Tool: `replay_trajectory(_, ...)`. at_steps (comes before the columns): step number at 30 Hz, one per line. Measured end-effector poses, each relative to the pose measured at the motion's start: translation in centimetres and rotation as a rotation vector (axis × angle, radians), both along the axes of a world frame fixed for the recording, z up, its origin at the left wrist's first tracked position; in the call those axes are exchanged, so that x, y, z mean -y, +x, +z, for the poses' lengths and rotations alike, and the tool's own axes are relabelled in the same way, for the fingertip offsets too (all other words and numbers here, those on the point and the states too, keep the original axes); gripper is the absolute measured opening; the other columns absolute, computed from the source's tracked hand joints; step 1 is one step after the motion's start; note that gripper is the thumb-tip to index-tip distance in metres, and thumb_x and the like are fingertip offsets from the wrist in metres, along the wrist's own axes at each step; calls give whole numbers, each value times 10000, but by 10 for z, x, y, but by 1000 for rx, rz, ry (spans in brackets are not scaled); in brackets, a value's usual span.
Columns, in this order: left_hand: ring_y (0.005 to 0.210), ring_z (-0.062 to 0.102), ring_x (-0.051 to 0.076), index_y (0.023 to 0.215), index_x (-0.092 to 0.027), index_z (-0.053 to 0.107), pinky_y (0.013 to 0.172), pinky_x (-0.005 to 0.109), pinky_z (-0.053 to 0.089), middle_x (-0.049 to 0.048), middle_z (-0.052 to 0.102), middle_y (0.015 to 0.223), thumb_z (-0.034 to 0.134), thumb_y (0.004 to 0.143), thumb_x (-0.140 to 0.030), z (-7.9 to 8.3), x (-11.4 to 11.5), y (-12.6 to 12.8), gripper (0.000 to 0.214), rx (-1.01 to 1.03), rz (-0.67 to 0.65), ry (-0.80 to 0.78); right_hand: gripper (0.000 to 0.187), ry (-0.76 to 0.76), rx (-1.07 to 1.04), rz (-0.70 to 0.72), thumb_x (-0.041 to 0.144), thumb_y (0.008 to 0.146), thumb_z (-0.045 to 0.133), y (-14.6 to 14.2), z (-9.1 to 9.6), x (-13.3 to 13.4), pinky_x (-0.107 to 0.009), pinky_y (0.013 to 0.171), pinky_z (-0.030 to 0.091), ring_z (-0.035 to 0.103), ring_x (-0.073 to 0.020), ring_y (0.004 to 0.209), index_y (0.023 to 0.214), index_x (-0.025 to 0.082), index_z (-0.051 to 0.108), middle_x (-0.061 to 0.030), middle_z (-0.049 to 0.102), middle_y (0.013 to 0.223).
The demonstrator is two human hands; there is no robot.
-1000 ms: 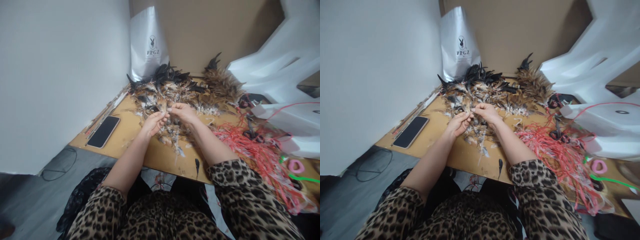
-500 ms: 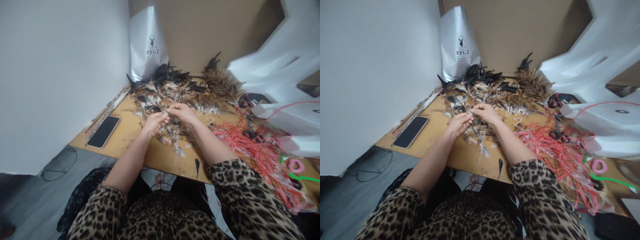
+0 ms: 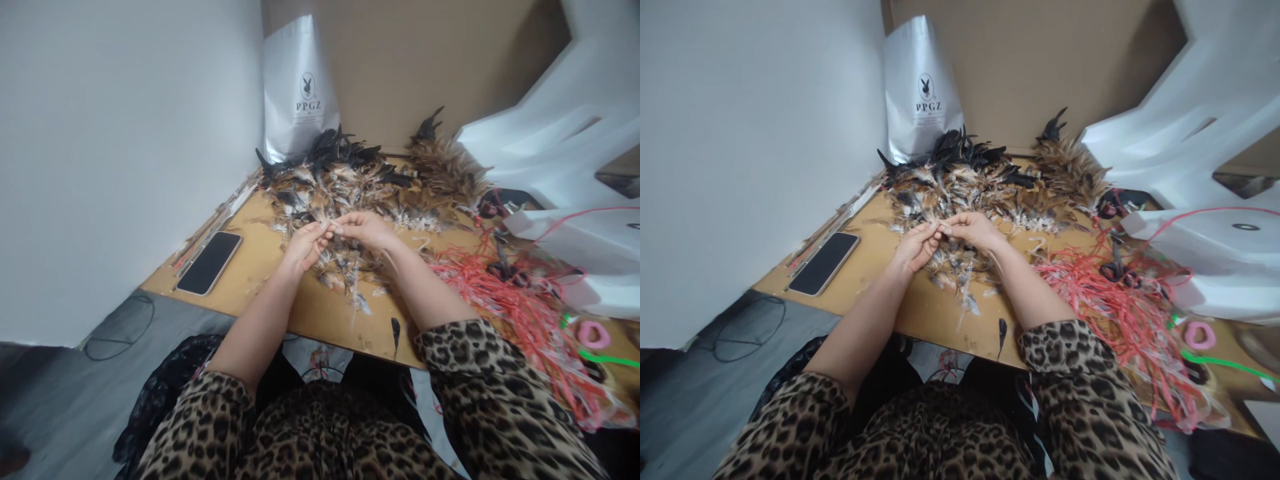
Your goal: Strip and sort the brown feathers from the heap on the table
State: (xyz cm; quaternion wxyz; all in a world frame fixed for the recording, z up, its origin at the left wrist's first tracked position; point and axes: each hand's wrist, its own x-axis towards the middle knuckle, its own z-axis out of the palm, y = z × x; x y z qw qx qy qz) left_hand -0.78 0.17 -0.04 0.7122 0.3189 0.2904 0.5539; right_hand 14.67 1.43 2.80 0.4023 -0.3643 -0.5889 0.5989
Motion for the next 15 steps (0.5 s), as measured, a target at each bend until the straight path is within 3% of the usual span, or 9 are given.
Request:
replay_trajectory(5,546,561,21,756,-93,620,468,97,393,29,661,705,647,696,-130,0,-2,-2,75,-24,99,-35,331,140,200,-146,411,581,715,15,3,-7,-204,486,365,461,-64,479,753,129,695,-2,618,571)
replay_trajectory(9,568,582,42,734,-99,617,476,117,397,53,672,735,673,682,-212,-1,-1,-1,137,-187,152,10,308,327,467,-64,409,632,657,28,16,-5,-212,520,358,467,-80,515,736,121,691,-4,613,591)
replay_trajectory(15,541,589,72,683,-92,619,464,155,392,87,679,750,680,657,-287,2,7,7,205,-429,98,94,232,500,742,6,329,672,586,29,34,5,-204,546,351,473,-88,544,709,121,682,-2,617,603)
